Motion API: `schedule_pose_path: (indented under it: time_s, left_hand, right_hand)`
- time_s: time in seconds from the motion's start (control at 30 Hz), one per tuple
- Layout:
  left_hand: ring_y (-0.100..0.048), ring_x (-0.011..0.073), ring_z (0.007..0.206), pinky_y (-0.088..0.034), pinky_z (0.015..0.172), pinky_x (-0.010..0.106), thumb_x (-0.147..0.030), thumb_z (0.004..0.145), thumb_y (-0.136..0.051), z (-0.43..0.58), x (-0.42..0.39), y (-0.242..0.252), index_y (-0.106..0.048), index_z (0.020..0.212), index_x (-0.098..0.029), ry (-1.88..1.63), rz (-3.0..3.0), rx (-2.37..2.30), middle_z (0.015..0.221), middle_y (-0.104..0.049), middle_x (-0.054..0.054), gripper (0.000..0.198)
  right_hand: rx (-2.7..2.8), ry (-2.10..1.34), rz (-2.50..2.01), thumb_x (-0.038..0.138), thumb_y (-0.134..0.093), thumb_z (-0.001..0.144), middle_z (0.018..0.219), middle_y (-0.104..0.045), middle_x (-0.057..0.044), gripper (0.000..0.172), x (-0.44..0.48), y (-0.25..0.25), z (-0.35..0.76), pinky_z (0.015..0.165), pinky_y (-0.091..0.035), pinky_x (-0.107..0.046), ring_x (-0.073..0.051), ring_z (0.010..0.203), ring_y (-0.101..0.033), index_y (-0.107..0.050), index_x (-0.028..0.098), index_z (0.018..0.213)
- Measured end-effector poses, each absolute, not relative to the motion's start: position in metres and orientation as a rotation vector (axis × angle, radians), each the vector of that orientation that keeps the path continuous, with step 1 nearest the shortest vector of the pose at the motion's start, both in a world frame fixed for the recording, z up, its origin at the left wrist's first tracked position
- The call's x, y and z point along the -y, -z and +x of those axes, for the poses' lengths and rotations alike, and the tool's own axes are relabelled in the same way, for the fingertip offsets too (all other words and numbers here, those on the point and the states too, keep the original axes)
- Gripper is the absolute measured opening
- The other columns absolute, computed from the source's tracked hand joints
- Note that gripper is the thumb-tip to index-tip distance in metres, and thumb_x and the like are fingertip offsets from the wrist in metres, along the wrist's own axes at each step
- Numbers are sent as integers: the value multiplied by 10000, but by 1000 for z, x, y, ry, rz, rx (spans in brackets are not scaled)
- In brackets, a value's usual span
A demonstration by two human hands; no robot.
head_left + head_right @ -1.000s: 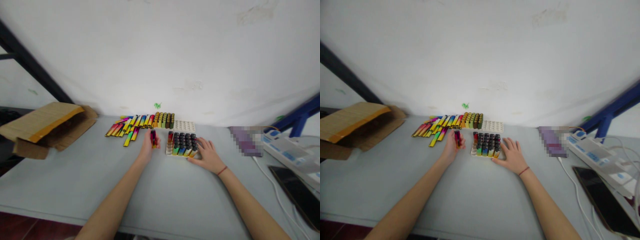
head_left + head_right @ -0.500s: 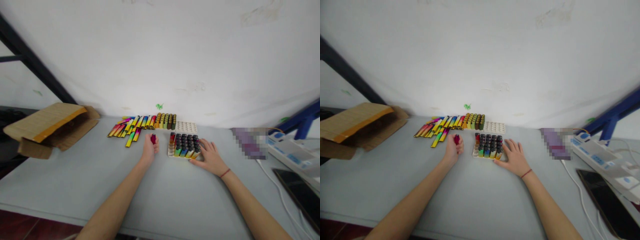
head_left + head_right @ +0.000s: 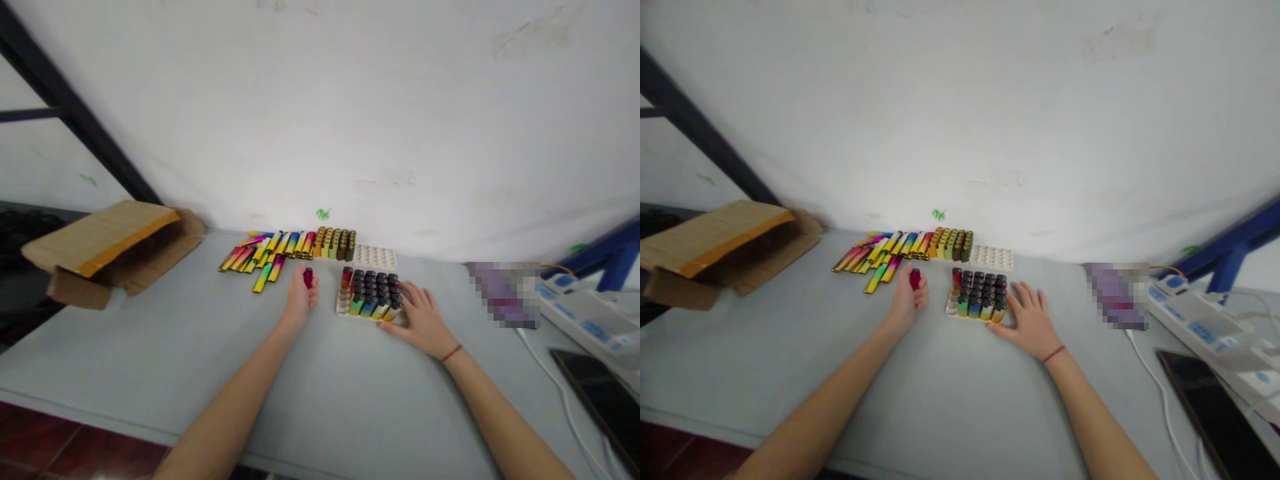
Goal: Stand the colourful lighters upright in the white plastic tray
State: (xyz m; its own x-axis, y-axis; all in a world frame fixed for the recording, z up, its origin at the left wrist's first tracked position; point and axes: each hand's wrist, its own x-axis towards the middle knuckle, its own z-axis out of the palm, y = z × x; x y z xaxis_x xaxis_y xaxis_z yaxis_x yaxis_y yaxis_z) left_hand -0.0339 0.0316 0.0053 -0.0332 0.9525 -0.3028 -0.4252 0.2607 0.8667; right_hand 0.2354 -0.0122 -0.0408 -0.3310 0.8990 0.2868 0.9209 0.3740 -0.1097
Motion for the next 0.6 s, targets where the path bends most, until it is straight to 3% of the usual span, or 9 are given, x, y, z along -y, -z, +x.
schedule_pose_path:
  time_s: [0.13, 0.27, 0.6]
  left_hand:
    - [-149, 50, 303, -140, 311, 169, -519, 841, -356, -33, -33, -4, -341, 513, -210, -1219, 604, -1087, 378, -196, -88, 451]
    - [-144, 59, 302, -134, 310, 175, -458, 862, -308, -32, -33, -4, -317, 506, -217, -1225, 585, -1096, 368, -190, -81, 430]
    - [-223, 58, 330, -209, 348, 185, -632, 843, -356, -29, -30, 2, -401, 599, -207, -1352, 689, -1073, 408, -252, -89, 492]
  right_hand:
    - [2326, 108, -1592, 738, -453, 808, 1391, -478, -216, 766, 13, 42, 235, 1064, -252, -623, -367, 1328, -374, -520, 167, 1315]
    - [2330, 106, -1597, 744, -451, 805, 1397, -475, -212, 779, 13, 41, 234, 1073, -247, -613, -365, 1330, -372, -521, 159, 1315]
    - [2324, 94, -1615, 750, -448, 801, 1398, -476, -205, 782, 13, 40, 234, 1078, -241, -616, -363, 1328, -374, -528, 161, 1310]
